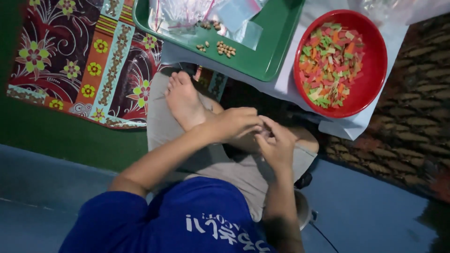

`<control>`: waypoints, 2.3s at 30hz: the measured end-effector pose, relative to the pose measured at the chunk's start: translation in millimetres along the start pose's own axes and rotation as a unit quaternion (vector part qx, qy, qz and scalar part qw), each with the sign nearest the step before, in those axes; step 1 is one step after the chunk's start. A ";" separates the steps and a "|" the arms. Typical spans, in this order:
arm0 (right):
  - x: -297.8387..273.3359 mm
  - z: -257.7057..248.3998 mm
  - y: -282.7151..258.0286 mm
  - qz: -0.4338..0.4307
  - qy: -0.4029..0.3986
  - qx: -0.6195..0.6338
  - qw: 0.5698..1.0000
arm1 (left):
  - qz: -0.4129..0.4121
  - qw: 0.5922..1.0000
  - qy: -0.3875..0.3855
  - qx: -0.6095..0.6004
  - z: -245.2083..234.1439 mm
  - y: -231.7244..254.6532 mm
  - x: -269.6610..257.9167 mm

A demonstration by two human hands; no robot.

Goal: A person manually sorts and packages small snack items like crackers and peanuts into small plastic bags while sitting on the floor.

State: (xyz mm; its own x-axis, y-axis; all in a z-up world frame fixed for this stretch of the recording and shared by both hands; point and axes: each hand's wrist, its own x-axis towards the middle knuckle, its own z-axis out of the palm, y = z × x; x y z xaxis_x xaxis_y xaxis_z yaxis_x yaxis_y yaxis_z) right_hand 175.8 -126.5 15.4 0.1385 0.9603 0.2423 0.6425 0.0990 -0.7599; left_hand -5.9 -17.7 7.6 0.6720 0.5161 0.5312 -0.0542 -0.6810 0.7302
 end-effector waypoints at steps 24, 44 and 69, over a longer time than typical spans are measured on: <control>-2.4 32.1 -12.5 0.166 0.219 0.046 0.960 | -0.384 0.885 0.185 -0.185 16.2 -1.8 -40.0; -12.2 40.2 -39.3 0.302 0.138 0.198 0.922 | -0.311 0.942 0.118 -0.050 26.3 -1.4 -40.3; -3.2 -2.3 -48.7 0.162 -0.052 0.047 0.984 | -0.228 0.967 -0.095 -0.058 5.6 35.4 -11.3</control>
State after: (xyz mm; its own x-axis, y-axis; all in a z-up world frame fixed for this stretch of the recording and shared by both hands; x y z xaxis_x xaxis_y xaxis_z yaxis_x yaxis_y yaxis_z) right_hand 145.8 -135.1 52.9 0.2440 0.9664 -0.0802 0.5040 -0.1971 -0.8409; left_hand -11.3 -50.5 25.0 0.7686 0.6368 0.0615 0.2046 -0.3358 0.9195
